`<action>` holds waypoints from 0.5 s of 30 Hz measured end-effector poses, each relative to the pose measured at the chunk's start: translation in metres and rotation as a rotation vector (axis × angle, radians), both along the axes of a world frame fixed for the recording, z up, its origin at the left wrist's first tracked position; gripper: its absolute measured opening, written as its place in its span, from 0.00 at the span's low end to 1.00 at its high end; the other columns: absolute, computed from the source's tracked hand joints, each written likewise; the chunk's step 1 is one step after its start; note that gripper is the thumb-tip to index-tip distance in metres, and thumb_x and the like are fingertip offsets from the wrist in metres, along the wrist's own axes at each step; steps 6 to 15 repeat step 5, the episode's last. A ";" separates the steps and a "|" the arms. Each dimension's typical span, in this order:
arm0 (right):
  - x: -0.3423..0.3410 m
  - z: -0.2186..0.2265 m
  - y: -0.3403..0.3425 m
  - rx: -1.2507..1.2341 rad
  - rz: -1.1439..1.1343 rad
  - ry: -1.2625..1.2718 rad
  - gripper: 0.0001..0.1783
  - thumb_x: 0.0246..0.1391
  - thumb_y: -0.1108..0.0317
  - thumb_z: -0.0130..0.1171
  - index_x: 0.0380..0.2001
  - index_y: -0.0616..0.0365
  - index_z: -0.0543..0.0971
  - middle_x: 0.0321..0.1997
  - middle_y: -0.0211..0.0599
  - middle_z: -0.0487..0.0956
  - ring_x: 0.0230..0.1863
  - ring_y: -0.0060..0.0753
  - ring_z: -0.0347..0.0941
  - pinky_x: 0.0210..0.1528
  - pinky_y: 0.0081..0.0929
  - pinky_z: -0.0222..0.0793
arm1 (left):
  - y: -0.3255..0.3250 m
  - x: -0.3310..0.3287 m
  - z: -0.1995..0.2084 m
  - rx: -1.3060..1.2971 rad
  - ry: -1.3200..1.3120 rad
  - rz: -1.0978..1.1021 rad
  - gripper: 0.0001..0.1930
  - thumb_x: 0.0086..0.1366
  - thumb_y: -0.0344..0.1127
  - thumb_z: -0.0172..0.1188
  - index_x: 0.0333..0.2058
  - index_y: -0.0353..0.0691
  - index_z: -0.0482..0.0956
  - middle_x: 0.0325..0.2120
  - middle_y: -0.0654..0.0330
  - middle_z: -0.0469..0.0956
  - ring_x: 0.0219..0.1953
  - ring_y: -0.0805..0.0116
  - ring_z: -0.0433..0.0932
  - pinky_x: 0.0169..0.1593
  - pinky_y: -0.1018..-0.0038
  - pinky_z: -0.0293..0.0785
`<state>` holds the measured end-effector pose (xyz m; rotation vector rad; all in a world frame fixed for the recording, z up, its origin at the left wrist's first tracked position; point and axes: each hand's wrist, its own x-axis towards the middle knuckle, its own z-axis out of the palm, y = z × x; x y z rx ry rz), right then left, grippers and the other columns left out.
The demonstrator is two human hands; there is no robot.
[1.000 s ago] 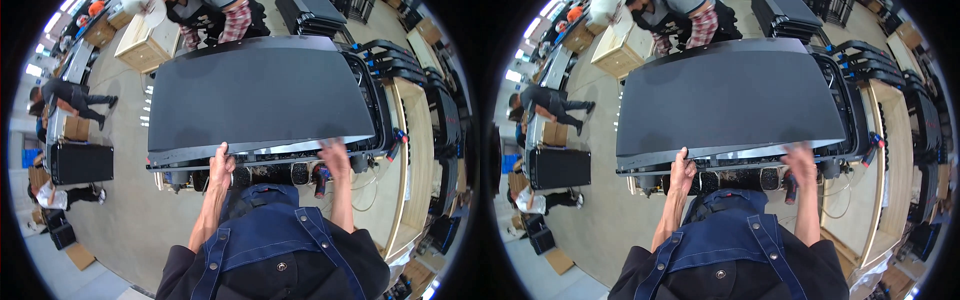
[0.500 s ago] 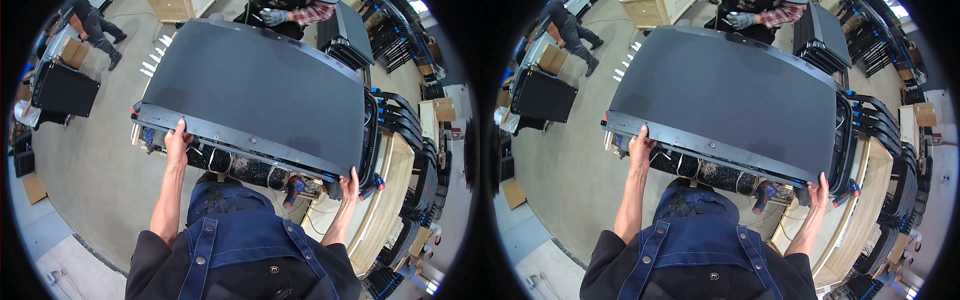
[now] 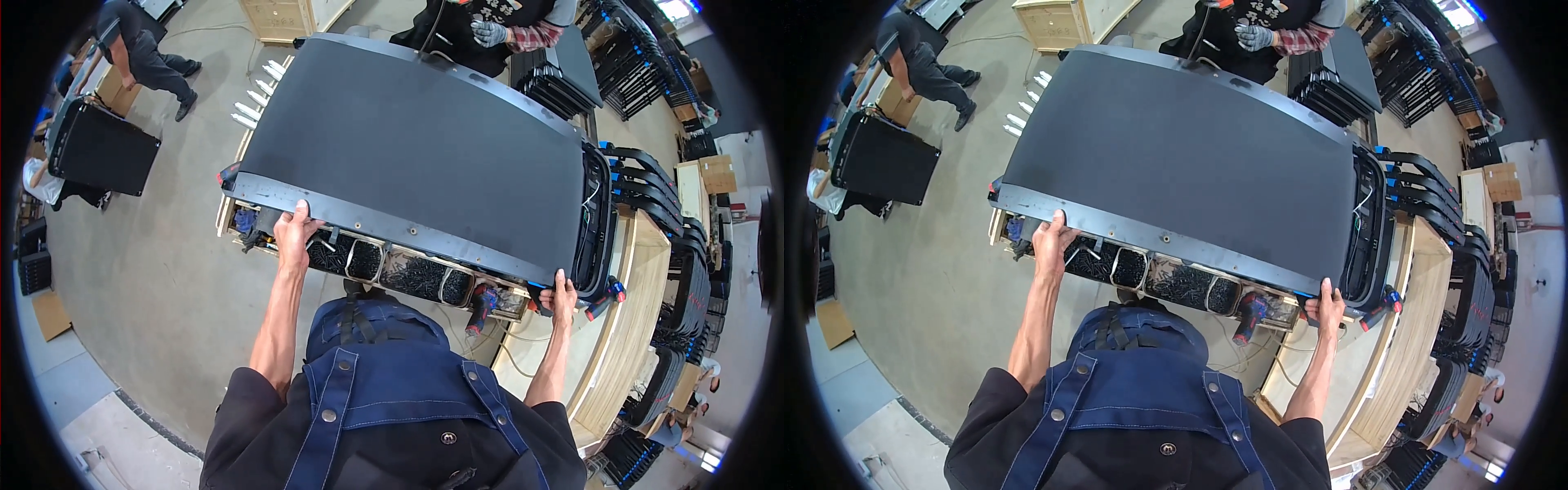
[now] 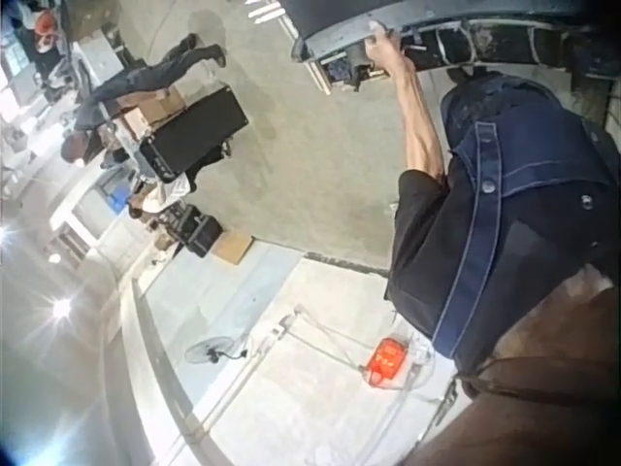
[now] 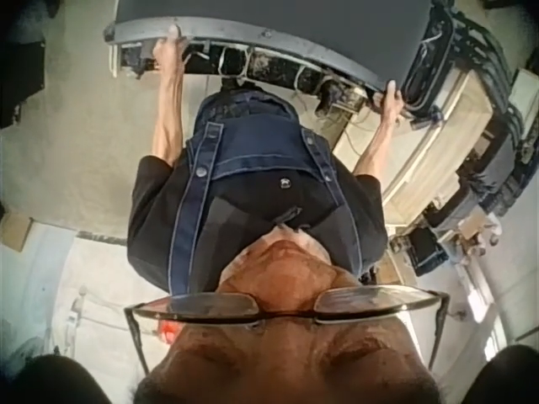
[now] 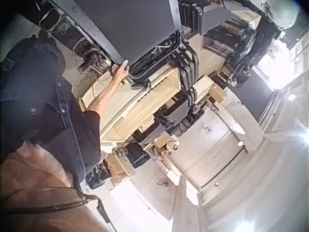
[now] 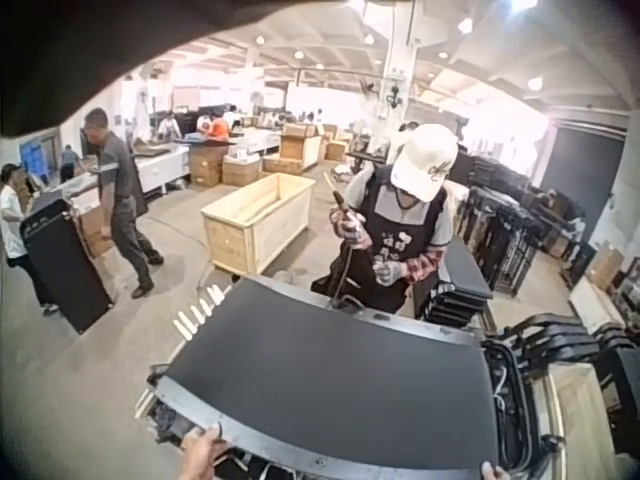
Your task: Assembling components of a treadmill in a factory setting.
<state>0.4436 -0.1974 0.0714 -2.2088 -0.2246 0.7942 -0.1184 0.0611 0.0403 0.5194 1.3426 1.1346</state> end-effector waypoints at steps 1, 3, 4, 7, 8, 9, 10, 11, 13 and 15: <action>-0.003 -0.001 0.001 -0.029 -0.016 -0.063 0.48 0.55 0.32 0.63 0.63 0.64 0.68 0.20 0.36 0.80 0.17 0.27 0.77 0.17 0.20 0.71 | -0.001 -0.003 0.001 -0.006 0.042 -0.054 0.19 0.72 0.46 0.61 0.45 0.32 0.76 0.37 0.51 0.83 0.32 0.65 0.82 0.42 0.71 0.80; -0.003 0.001 0.003 -0.050 0.045 -0.061 0.52 0.57 0.32 0.61 0.67 0.67 0.61 0.21 0.39 0.81 0.17 0.28 0.78 0.18 0.20 0.73 | -0.001 -0.022 -0.002 -0.036 0.107 -0.138 0.22 0.71 0.48 0.61 0.46 0.31 0.76 0.38 0.44 0.85 0.33 0.59 0.85 0.46 0.68 0.82; -0.002 0.001 0.004 -0.072 0.107 -0.054 0.57 0.59 0.33 0.59 0.72 0.70 0.54 0.21 0.41 0.82 0.17 0.29 0.78 0.19 0.21 0.74 | -0.001 -0.031 -0.004 -0.024 0.302 -0.254 0.25 0.70 0.50 0.62 0.46 0.28 0.75 0.36 0.42 0.85 0.34 0.56 0.85 0.50 0.63 0.81; -0.002 0.002 0.006 -0.110 0.129 -0.044 0.60 0.58 0.32 0.60 0.74 0.68 0.49 0.21 0.42 0.82 0.19 0.30 0.80 0.19 0.23 0.75 | -0.004 -0.038 -0.004 -0.013 0.496 -0.368 0.28 0.69 0.51 0.62 0.47 0.25 0.75 0.34 0.40 0.85 0.35 0.53 0.85 0.54 0.58 0.79; -0.002 0.002 0.006 -0.110 0.129 -0.044 0.60 0.58 0.32 0.60 0.74 0.68 0.49 0.21 0.42 0.82 0.19 0.30 0.80 0.19 0.23 0.75 | -0.004 -0.038 -0.004 -0.013 0.496 -0.368 0.28 0.69 0.51 0.62 0.47 0.25 0.75 0.34 0.40 0.85 0.35 0.53 0.85 0.54 0.58 0.79; -0.002 0.002 0.006 -0.110 0.129 -0.044 0.60 0.58 0.32 0.60 0.74 0.68 0.49 0.21 0.42 0.82 0.19 0.30 0.80 0.19 0.23 0.75 | -0.004 -0.038 -0.004 -0.013 0.496 -0.368 0.28 0.69 0.51 0.62 0.47 0.25 0.75 0.34 0.40 0.85 0.35 0.53 0.85 0.54 0.58 0.79; -0.002 0.002 0.006 -0.110 0.129 -0.044 0.60 0.58 0.32 0.60 0.74 0.68 0.49 0.21 0.42 0.82 0.19 0.30 0.80 0.19 0.23 0.75 | -0.004 -0.038 -0.004 -0.013 0.496 -0.368 0.28 0.69 0.51 0.62 0.47 0.25 0.75 0.34 0.40 0.85 0.35 0.53 0.85 0.54 0.58 0.79; -0.002 0.002 0.006 -0.110 0.129 -0.044 0.60 0.58 0.32 0.60 0.74 0.68 0.49 0.21 0.42 0.82 0.19 0.30 0.80 0.19 0.23 0.75 | -0.004 -0.038 -0.004 -0.013 0.496 -0.368 0.28 0.69 0.51 0.62 0.47 0.25 0.75 0.34 0.40 0.85 0.35 0.53 0.85 0.54 0.58 0.79; -0.002 0.002 0.006 -0.110 0.129 -0.044 0.60 0.58 0.32 0.60 0.74 0.68 0.49 0.21 0.42 0.82 0.19 0.30 0.80 0.19 0.23 0.75 | -0.004 -0.038 -0.004 -0.013 0.496 -0.368 0.28 0.69 0.51 0.62 0.47 0.25 0.75 0.34 0.40 0.85 0.35 0.53 0.85 0.54 0.58 0.79; -0.002 0.002 0.006 -0.110 0.129 -0.044 0.60 0.58 0.32 0.60 0.74 0.68 0.49 0.21 0.42 0.82 0.19 0.30 0.80 0.19 0.23 0.75 | -0.004 -0.038 -0.004 -0.013 0.496 -0.368 0.28 0.69 0.51 0.62 0.47 0.25 0.75 0.34 0.40 0.85 0.35 0.53 0.85 0.54 0.58 0.79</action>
